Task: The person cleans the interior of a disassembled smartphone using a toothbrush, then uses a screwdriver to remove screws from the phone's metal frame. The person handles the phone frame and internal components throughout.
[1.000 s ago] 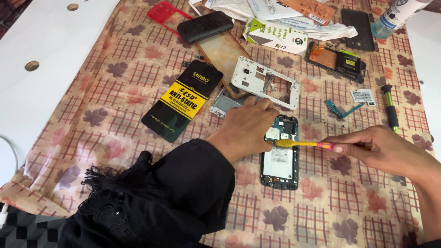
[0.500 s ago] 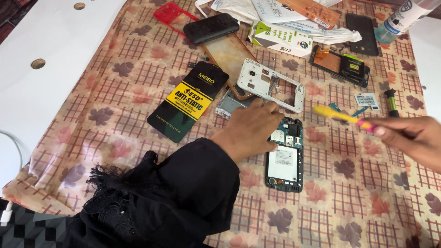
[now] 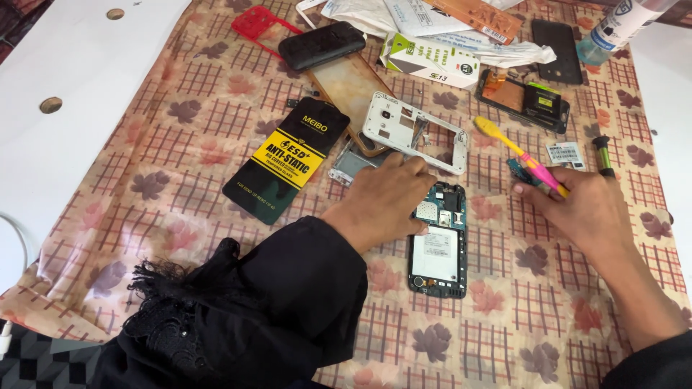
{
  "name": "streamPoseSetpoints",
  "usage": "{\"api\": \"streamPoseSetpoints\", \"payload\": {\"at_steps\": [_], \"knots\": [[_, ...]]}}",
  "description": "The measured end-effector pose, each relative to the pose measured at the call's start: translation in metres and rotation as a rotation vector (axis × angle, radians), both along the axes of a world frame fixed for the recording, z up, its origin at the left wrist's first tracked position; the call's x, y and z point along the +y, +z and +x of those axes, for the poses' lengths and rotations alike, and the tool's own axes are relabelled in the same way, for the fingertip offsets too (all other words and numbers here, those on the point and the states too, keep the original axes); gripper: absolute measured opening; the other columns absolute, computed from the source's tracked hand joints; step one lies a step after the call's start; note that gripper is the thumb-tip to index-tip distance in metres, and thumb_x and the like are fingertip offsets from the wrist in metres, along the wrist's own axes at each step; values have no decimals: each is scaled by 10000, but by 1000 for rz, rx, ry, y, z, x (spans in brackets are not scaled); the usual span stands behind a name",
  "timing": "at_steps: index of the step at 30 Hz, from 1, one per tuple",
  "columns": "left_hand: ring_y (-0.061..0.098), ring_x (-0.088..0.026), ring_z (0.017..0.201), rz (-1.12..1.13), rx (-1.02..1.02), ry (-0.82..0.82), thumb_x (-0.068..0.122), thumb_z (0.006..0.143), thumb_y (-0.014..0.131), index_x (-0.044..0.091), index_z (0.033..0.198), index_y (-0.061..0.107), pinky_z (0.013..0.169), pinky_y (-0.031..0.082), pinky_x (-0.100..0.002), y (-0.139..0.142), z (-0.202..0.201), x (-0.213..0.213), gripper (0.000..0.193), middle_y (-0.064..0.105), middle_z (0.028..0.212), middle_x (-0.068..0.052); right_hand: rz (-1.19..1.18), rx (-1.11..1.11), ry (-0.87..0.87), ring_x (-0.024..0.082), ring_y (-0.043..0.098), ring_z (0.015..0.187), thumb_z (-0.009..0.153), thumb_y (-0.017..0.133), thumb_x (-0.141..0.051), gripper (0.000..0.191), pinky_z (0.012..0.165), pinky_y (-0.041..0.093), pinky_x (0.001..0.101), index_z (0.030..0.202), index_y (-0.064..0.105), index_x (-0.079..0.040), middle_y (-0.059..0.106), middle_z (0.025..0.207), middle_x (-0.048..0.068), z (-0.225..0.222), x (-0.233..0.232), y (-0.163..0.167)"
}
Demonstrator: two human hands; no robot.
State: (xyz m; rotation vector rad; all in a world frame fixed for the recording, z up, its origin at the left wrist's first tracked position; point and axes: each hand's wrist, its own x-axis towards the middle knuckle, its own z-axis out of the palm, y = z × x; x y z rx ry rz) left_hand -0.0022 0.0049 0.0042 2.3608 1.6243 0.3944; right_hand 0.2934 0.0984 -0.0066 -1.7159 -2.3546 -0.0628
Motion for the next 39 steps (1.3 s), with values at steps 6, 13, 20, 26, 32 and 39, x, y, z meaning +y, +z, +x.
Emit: {"api": "streamPoseSetpoints", "payload": {"at_steps": [6,13,20,26,32,39], "knots": [[539,-280,1207,10,-17,-4,346,692,879,81,1275,641,889,554,-445,-2,-1,2,684,579,1267,-44,59,28,65,221,511,419,889,824,-398,369,429,457,384,852,760,-36,585,534,103,6,4,-6],[544,-264,1202,68,-67,-18,365,654,898,93,1282,645,886,541,-439,-8,-2,4,730,592,1241,-37,-319,128,184,141,460,326,815,850,-413,304,293,392,284,1014,815,-186,621,537,81,13,-14,9],[544,-271,1203,52,-54,-23,404,643,908,90,1275,641,893,543,-433,-9,-2,6,755,587,1248,-47,-520,143,678,67,667,445,721,857,-376,309,408,537,225,985,850,-217,805,697,-72,-18,-66,4],[543,-274,1207,49,-53,-17,404,639,911,83,1270,639,887,545,-433,-7,-1,4,757,585,1256,-47,-676,-138,584,73,777,610,723,839,-372,310,590,611,253,1010,816,-256,817,769,-104,-40,-87,18],[548,-277,1201,66,-66,-23,389,638,913,79,1257,641,885,546,-437,-8,-2,3,744,587,1247,-48,-607,-211,595,105,757,629,719,821,-350,342,591,609,287,1046,804,-253,801,817,-103,-43,-91,16],[552,-275,1191,78,-73,-20,374,630,915,81,1239,649,873,548,-438,-8,-2,2,726,591,1231,-45,-459,-127,652,131,755,627,698,827,-330,357,562,603,312,1047,813,-253,808,806,-79,-40,-91,11]]}}
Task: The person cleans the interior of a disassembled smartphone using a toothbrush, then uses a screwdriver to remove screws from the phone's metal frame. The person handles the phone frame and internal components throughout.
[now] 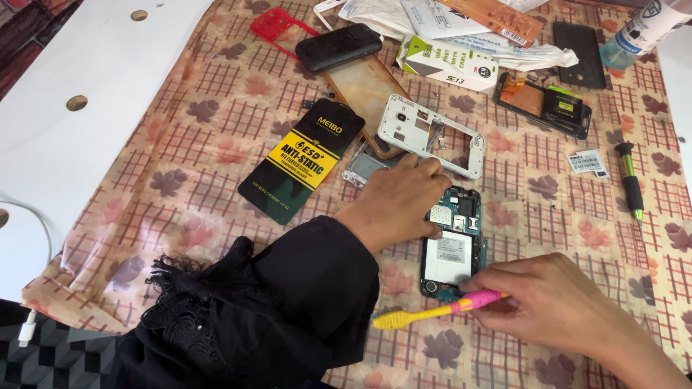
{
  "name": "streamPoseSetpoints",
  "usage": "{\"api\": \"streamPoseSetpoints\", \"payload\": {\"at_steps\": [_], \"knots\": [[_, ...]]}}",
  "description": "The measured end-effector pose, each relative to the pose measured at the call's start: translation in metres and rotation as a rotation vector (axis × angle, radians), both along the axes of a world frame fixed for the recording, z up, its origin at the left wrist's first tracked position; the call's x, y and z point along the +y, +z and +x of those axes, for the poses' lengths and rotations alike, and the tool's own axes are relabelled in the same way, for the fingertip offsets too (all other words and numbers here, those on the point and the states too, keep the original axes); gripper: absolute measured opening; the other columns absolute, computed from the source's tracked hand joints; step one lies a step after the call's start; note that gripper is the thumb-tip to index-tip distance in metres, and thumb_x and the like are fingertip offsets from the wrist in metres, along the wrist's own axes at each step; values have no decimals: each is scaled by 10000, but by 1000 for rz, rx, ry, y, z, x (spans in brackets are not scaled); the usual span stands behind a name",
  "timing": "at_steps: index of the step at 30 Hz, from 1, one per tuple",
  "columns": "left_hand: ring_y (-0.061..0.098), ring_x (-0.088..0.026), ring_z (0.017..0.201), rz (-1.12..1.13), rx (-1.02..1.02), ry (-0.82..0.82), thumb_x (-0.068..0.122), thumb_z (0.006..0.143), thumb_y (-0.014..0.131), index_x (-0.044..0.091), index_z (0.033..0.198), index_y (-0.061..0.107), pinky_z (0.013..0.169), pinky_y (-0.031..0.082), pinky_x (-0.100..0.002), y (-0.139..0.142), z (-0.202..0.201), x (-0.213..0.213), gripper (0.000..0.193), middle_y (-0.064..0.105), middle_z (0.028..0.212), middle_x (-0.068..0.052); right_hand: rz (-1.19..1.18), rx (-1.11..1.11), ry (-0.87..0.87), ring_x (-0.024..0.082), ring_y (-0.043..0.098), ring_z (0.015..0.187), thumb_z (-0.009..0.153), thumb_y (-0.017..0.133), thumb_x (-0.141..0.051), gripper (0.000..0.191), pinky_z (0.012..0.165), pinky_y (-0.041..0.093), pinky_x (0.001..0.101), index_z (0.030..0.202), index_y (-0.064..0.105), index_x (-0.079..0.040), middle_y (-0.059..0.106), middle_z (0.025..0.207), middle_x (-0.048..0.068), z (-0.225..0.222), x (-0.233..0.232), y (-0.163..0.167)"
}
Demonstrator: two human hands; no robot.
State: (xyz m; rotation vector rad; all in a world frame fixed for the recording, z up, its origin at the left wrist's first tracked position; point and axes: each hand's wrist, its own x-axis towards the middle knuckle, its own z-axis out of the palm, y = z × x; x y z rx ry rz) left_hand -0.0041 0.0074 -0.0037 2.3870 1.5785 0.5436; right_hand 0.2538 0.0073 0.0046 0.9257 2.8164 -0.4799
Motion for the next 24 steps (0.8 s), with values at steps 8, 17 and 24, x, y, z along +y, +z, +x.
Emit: {"api": "streamPoseSetpoints", "payload": {"at_steps": [8,17,24], "knots": [[554,-275,1181,10,13,5,373,633,915,80,1220,656,863,549,-434,0,1,0,706,589,1224,-45,-27,56,11,62,761,628,781,806,-349,281,518,602,260,1055,809,-293,812,872,-111,3,3,-13],[39,-454,1504,-247,21,-117,601,583,904,63,1534,346,1058,245,-717,-13,8,8,1227,186,1606,-266,-180,55,120,72,762,662,718,857,-295,398,589,589,279,1114,823,-300,820,894,-120,2,13,3],[-106,-484,1539,-313,60,-200,575,498,939,76,1590,208,1034,170,-815,-20,13,4,1406,26,1662,-300,-165,-240,67,122,709,703,762,812,-331,476,660,562,332,1223,794,-451,749,843,-120,-5,10,24]]}}
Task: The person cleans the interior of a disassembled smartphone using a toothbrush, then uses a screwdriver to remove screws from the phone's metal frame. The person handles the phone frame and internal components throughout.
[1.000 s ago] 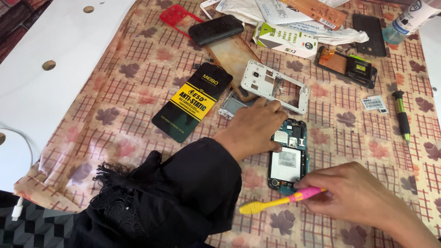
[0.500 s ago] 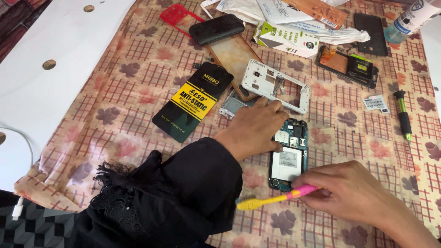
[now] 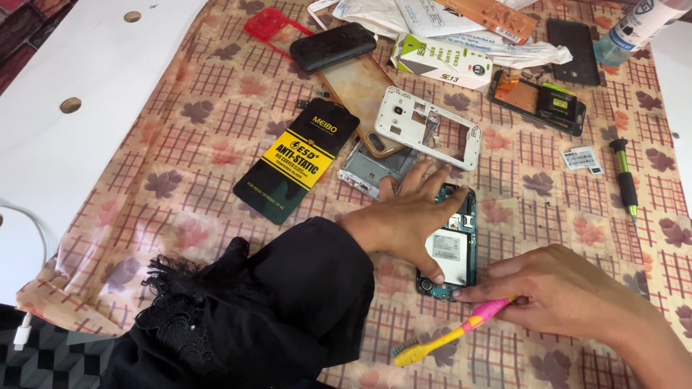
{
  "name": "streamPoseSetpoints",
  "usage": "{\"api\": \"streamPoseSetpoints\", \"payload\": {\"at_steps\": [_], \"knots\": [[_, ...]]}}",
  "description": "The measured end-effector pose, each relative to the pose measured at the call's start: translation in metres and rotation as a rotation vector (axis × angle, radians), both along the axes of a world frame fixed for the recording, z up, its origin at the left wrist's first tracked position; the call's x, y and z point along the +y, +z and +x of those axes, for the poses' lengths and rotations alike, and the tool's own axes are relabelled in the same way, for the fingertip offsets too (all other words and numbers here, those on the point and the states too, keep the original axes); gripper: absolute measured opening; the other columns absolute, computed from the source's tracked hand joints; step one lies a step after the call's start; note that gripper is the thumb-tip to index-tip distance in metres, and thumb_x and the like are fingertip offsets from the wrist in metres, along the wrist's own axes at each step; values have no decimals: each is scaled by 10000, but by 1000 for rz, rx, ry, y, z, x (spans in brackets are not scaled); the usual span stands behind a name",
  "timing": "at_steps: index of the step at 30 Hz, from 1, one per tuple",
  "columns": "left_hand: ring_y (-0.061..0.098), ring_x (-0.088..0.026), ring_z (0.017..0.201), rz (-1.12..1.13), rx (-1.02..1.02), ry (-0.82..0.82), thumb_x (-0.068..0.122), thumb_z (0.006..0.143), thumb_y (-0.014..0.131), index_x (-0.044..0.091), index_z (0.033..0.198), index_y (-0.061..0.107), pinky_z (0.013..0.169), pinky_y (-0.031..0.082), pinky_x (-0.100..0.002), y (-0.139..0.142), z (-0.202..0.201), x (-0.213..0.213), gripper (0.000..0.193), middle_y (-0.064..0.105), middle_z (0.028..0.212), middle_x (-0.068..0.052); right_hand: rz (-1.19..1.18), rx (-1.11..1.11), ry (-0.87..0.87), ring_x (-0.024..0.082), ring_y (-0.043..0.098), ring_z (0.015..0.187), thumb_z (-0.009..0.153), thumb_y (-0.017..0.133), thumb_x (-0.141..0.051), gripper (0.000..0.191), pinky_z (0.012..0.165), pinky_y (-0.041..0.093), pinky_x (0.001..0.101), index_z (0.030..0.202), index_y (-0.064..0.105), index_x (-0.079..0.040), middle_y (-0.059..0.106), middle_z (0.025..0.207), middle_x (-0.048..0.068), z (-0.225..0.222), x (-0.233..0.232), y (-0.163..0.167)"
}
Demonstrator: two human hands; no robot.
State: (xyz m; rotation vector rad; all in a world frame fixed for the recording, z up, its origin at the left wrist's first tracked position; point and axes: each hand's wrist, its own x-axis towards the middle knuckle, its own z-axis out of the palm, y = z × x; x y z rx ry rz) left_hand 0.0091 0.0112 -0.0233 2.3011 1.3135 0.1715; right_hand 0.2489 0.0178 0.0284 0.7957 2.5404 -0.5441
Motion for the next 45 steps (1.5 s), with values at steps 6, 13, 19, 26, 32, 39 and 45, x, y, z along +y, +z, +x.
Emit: {"api": "streamPoseSetpoints", "payload": {"at_steps": [6,13,19,26,32,39,45], "knots": [[-70,-491,1536,-33,44,4,521,529,938,95,1603,178,1063,153,-798,3,3,-4,1383,50,1670,-271,-3,49,15,142,702,706,758,802,-314,471,659,564,342,1210,800,-446,744,858,-117,-3,-2,3],[-65,-496,1535,-48,34,17,465,524,934,101,1604,177,1055,152,-773,5,10,-9,1368,28,1671,-285,-5,36,-9,143,709,704,758,808,-316,461,670,570,344,1199,802,-450,750,857,-120,-3,-5,3],[-78,-498,1537,-36,26,26,440,513,928,96,1592,218,1046,115,-801,4,13,-12,1336,25,1662,-300,-7,80,7,163,716,691,765,810,-307,445,652,571,360,1197,809,-414,748,851,-100,-3,-6,5],[-66,-508,1533,-4,24,26,415,503,934,54,1565,271,1039,103,-839,7,16,-19,1304,72,1645,-318,-26,146,26,167,732,710,765,807,-287,425,651,573,364,1182,820,-368,765,864,-86,-1,-5,3],[-47,-507,1533,18,22,24,413,503,945,44,1555,282,1026,110,-839,9,17,-23,1297,90,1635,-329,-27,130,27,163,739,737,765,804,-276,420,674,577,363,1174,823,-369,781,897,-92,-1,-6,2],[17,-468,1536,23,-12,73,402,480,938,102,1545,314,1059,135,-785,14,16,-25,1270,145,1642,-270,-22,172,51,168,745,757,763,805,-269,399,674,580,367,1154,828,-345,786,854,-87,-1,-6,2],[56,-471,1547,80,0,59,384,498,937,66,1551,325,1075,128,-760,15,17,-32,1259,177,1630,-301,-11,184,75,179,745,762,761,803,-257,404,678,584,369,1156,828,-335,790,873,-78,-2,-6,2]]}}
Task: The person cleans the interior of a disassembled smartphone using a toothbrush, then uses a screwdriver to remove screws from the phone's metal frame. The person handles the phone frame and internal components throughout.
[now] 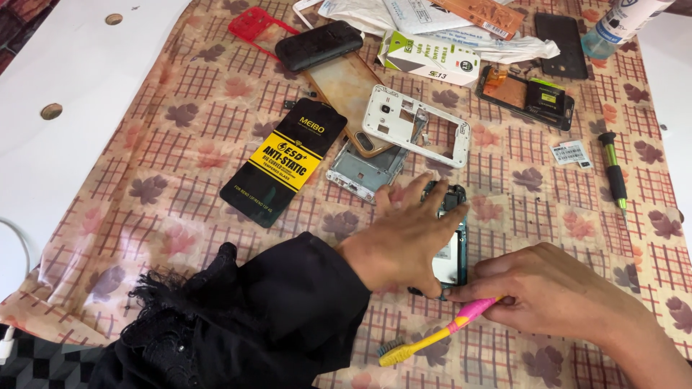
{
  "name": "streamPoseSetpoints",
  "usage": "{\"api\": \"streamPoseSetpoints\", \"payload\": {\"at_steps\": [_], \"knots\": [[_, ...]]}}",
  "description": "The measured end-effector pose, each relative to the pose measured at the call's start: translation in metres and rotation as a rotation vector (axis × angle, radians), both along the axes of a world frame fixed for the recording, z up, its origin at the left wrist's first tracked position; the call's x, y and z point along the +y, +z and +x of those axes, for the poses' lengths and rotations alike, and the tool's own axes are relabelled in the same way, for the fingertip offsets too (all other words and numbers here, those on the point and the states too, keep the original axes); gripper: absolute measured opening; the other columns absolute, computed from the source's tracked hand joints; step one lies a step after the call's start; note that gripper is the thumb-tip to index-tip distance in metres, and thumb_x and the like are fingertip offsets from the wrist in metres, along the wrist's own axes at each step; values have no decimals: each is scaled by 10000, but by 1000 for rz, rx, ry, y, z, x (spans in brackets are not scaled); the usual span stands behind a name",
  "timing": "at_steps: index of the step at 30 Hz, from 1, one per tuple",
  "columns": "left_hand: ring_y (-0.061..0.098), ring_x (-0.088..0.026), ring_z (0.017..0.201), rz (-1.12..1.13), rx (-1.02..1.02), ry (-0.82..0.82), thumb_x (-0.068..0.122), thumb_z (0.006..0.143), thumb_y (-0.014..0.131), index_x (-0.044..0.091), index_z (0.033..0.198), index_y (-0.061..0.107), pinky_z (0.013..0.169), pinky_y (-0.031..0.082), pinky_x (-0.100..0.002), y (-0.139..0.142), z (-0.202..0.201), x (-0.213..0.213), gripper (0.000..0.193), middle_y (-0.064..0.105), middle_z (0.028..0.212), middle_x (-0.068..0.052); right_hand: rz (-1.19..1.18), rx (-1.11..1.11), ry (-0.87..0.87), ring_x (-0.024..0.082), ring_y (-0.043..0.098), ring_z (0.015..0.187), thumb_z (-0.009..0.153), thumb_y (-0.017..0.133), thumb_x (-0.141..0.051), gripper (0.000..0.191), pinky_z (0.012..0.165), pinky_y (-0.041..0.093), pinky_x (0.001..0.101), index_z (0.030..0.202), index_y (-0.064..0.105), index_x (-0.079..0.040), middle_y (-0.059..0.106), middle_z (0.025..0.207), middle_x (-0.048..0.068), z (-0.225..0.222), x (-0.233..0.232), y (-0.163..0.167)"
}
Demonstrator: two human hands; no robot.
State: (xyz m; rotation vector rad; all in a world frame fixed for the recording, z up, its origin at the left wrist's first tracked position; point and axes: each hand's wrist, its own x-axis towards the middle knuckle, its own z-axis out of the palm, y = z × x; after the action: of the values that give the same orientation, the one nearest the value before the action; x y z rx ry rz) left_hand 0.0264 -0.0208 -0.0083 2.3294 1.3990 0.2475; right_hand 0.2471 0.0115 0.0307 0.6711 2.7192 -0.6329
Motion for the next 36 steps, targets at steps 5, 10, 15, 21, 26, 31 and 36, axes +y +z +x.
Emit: {"api": "streamPoseSetpoints", "payload": {"at_steps": [5,10,15,21,26,31,36], "knots": [[79,-437,1522,-41,21,-15,389,509,940,105,1531,363,1035,174,-738,1,0,5,1207,180,1639,-230,-33,-96,-70,142,747,747,743,828,-286,436,699,591,339,1173,818,-357,798,897,-92,0,2,0],[168,-320,1508,-48,10,-31,493,509,935,137,1501,429,994,233,-757,-2,-17,13,1169,245,1638,-99,-174,10,-65,99,764,654,757,885,-387,436,596,570,296,1170,801,-276,824,851,-90,16,20,-10],[153,-342,1496,-17,-25,-62,546,531,933,113,1497,439,964,252,-754,-8,-17,18,1169,245,1632,-111,-340,263,-185,87,699,644,856,766,-267,301,503,581,242,1149,785,-203,840,861,-44,57,60,-19],[163,-350,1494,-3,-40,-61,535,524,934,114,1485,460,966,238,-765,-10,-18,15,1151,248,1624,-136,-215,261,-284,113,710,661,838,788,-253,373,509,637,261,1199,833,-169,840,852,-5,82,81,-26],[174,-352,1489,3,-40,-40,502,532,937,92,1475,465,971,238,-755,-7,-15,11,1131,259,1619,-142,-227,118,-395,125,712,651,768,815,-290,434,530,634,283,1198,833,-230,838,877,-17,74,78,-27],[181,-354,1488,14,-55,-32,488,534,934,80,1471,464,982,238,-751,-6,-15,9,1125,273,1610,-143,-250,214,-317,116,721,650,761,800,-262,420,517,639,273,1177,822,-206,834,876,-9,71,75,-21],[170,-371,1490,21,-43,-21,496,545,927,76,1480,449,986,209,-789,-7,-14,8,1130,262,1611,-145,-233,134,-377,124,702,627,762,829,-300,424,507,627,283,1180,836,-226,832,835,-14,67,75,-21]]}}
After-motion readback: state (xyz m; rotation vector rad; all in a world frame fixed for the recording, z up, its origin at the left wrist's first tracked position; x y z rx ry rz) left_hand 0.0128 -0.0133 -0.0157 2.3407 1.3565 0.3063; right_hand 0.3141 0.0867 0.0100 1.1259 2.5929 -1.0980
